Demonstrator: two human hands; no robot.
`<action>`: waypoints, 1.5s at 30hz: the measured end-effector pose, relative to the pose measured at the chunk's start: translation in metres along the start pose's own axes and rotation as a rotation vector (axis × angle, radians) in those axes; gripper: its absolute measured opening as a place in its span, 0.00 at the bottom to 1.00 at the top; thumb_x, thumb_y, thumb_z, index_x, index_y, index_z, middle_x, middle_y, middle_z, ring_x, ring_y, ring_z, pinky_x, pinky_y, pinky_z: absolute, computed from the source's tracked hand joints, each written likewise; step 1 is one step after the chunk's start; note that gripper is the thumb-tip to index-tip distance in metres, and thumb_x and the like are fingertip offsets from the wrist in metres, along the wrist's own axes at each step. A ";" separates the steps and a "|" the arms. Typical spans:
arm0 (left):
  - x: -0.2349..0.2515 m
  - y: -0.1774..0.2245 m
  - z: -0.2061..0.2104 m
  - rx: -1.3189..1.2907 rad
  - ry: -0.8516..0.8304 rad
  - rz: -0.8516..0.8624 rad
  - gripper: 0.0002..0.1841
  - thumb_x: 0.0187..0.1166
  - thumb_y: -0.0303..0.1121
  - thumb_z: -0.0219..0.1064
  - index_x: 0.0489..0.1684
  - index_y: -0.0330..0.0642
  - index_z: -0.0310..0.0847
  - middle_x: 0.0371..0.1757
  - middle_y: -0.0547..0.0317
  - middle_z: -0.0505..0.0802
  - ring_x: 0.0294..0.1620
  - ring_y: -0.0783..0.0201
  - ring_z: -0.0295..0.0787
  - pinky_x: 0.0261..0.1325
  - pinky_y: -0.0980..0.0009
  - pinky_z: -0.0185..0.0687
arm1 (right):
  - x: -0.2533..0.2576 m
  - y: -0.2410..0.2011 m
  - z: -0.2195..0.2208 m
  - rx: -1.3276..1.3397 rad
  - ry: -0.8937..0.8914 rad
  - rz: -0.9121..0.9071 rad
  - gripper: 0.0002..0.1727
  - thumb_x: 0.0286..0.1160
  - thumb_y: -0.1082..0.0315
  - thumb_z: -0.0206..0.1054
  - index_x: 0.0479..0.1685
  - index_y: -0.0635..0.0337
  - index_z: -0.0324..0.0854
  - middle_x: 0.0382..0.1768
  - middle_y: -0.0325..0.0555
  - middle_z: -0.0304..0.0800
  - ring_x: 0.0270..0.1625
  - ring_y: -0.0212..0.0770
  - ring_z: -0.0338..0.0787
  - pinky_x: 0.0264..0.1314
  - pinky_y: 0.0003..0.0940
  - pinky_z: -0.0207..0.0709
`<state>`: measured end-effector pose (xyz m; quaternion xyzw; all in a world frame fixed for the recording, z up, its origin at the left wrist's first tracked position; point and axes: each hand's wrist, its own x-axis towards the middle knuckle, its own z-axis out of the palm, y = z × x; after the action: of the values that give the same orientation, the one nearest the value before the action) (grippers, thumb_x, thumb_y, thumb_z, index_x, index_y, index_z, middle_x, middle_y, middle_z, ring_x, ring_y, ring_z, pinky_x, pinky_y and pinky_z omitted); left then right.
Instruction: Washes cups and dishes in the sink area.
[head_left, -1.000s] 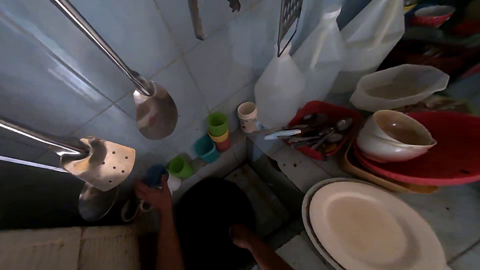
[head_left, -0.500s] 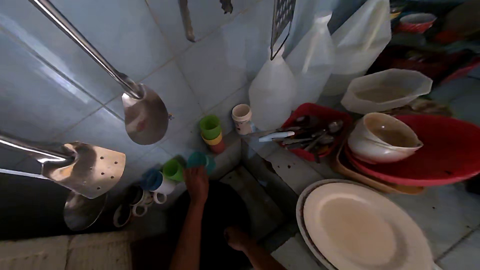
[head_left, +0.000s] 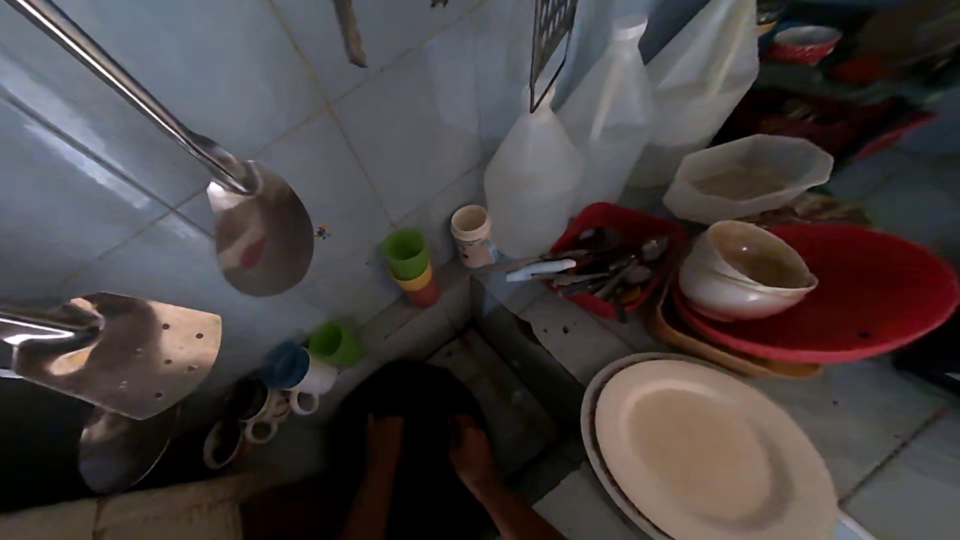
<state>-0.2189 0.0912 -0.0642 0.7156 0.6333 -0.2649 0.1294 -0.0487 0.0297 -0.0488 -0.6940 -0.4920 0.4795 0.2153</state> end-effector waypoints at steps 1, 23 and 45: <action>0.007 0.013 -0.008 0.028 0.031 0.050 0.15 0.85 0.26 0.59 0.62 0.31 0.85 0.63 0.35 0.90 0.72 0.37 0.81 0.86 0.38 0.54 | -0.001 0.000 -0.001 0.024 0.062 -0.011 0.20 0.90 0.64 0.53 0.70 0.64 0.82 0.69 0.57 0.86 0.71 0.51 0.87 0.77 0.46 0.77; -0.078 0.020 0.015 -0.443 0.546 -0.068 0.15 0.83 0.31 0.66 0.62 0.35 0.88 0.57 0.40 0.94 0.63 0.38 0.89 0.78 0.40 0.68 | 0.000 0.010 -0.001 0.093 0.030 -0.047 0.20 0.90 0.67 0.53 0.71 0.69 0.78 0.70 0.62 0.83 0.71 0.53 0.87 0.77 0.45 0.77; 0.001 -0.035 0.094 -1.721 0.109 -0.552 0.23 0.95 0.40 0.49 0.78 0.31 0.70 0.71 0.36 0.84 0.64 0.48 0.85 0.66 0.54 0.81 | 0.002 0.010 0.008 -0.145 -0.351 0.056 0.31 0.91 0.56 0.56 0.89 0.61 0.63 0.73 0.67 0.81 0.76 0.63 0.82 0.79 0.59 0.73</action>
<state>-0.2734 0.0487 -0.1367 0.2058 0.7667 0.3128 0.5216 -0.0510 0.0259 -0.0606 -0.6268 -0.5358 0.5623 0.0620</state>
